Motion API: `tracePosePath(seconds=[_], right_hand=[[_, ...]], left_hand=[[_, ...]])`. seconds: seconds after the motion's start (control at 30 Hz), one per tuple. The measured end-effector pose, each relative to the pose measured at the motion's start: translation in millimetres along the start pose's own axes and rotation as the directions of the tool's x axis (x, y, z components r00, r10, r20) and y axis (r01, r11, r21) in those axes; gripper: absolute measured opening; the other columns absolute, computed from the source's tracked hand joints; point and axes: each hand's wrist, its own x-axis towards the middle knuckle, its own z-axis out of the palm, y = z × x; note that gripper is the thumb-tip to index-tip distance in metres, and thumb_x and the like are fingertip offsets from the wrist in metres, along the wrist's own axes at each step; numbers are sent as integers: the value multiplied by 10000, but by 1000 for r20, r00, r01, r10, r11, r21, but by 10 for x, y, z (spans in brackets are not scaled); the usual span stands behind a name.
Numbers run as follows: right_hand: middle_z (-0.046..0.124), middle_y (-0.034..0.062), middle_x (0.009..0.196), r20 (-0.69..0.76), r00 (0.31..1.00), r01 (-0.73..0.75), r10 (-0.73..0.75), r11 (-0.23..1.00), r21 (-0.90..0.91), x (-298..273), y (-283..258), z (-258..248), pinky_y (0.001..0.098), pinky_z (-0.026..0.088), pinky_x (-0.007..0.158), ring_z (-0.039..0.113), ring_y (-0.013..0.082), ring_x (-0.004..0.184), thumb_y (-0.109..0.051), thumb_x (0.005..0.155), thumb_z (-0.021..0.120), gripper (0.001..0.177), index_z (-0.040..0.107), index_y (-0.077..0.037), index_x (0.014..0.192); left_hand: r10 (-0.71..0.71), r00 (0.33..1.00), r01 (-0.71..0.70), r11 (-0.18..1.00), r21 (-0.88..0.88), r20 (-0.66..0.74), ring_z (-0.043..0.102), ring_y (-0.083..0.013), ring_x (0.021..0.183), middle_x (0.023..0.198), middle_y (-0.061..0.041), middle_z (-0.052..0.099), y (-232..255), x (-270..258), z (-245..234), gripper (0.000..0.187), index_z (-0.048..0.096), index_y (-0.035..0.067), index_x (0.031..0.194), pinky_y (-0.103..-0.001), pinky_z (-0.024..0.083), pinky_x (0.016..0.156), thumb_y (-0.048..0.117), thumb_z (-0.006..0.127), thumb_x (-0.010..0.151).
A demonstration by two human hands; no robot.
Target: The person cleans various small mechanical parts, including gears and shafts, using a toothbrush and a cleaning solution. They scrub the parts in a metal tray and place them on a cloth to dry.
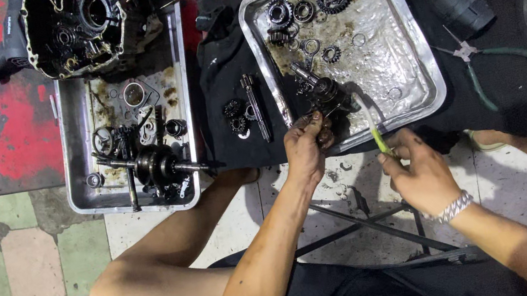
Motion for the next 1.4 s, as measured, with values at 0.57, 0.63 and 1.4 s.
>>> tracePosePath(seconds=[0.57,0.63,1.4], right_hand=[[663,111,799,208,962,-106,-179,455,884,681,76,-290,231,349,370,674,215,580,-253,1040,585,253,598,-17,1132],[691,109,844,218,952,-102,-214,451,887,659,77,-308,220,344,386,684,211,613,-226,1022,592,289,612,-1,1203],[706,94,1058,262,917,-127,-302,402,907,698,154,-387,233,368,447,712,234,768,-149,980,565,497,507,12,1447]], left_hand=[[374,716,-655,65,753,590,749,-360,929,1080,-238,723,476,-503,470,317,624,-46,1253,-376,602,780,18,688,949],[372,697,-672,38,740,613,753,-356,943,1104,-231,722,467,-498,439,331,620,-35,1252,-374,609,801,10,707,936],[372,626,-754,64,654,686,754,-268,969,1144,-165,713,489,-537,456,423,618,32,1336,-336,624,821,-12,737,933]])
